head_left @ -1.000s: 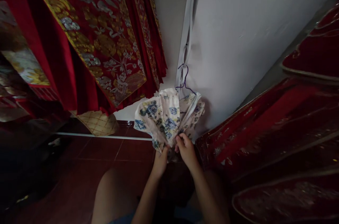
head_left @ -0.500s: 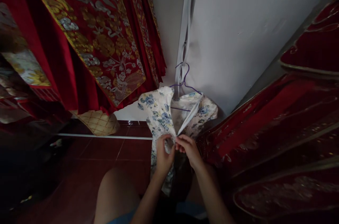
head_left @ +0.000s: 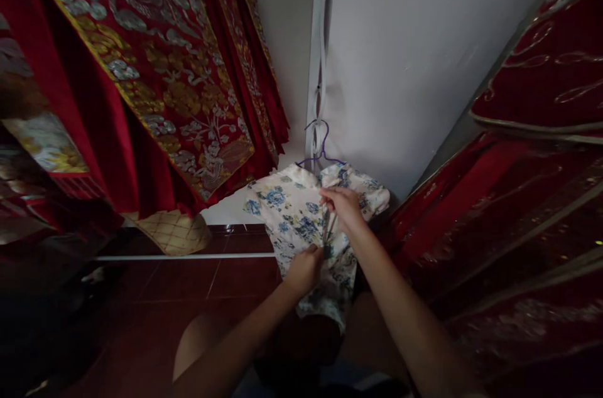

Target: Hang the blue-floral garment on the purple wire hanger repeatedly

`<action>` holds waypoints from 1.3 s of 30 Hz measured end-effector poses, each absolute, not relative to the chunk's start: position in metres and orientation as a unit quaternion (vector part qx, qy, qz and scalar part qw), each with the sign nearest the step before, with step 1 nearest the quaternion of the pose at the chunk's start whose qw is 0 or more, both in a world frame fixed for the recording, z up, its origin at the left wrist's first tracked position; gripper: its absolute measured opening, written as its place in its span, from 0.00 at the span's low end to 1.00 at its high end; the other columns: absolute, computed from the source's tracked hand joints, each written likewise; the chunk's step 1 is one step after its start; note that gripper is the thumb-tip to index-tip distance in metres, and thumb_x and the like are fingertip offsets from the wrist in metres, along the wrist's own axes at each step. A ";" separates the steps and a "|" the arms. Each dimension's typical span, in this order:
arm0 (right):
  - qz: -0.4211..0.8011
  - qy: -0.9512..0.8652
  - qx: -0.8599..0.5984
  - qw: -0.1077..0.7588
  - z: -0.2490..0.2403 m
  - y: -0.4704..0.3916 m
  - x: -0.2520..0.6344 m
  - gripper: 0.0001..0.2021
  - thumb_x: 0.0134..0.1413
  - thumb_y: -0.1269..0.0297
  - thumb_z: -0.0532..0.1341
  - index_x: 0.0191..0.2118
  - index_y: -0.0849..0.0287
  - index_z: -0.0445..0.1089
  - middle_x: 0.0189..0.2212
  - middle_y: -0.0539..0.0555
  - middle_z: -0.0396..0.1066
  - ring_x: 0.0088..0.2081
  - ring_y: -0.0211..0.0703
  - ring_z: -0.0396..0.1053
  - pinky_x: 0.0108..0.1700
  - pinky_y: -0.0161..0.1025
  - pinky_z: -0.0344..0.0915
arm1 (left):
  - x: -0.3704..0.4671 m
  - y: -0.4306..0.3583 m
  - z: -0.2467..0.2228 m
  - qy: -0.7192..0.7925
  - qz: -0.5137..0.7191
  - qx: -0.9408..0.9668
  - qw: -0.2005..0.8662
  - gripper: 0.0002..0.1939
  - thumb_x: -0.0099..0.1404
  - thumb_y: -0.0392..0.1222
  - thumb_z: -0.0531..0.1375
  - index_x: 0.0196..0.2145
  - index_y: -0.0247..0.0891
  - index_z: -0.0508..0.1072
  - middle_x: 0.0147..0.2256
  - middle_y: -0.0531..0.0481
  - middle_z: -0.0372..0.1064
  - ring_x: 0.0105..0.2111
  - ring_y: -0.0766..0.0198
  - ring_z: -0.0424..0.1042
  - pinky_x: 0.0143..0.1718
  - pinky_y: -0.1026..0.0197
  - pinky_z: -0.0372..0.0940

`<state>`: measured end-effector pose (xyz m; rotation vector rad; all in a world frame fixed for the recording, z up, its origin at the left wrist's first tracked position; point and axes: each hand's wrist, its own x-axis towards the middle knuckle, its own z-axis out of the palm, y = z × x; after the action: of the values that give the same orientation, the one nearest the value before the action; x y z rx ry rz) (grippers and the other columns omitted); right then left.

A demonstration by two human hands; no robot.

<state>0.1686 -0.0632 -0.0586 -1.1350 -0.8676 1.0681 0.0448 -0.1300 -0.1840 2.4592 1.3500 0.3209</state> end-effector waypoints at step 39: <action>0.435 -0.494 -0.489 0.573 -0.141 -0.096 0.202 0.12 0.43 0.58 0.62 0.17 0.56 0.62 0.15 0.44 0.55 0.21 0.35 0.52 0.25 0.35 0.49 | -0.032 0.003 -0.116 0.517 0.741 0.423 0.068 0.09 0.67 0.45 0.54 0.34 0.37 0.67 0.33 0.49 0.65 0.37 0.62 0.65 0.47 0.60 0.60</action>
<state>0.2021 -0.0965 -0.1412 -1.1458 -1.1576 1.0200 -0.0315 0.0028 -0.1164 1.2753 1.5577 2.2326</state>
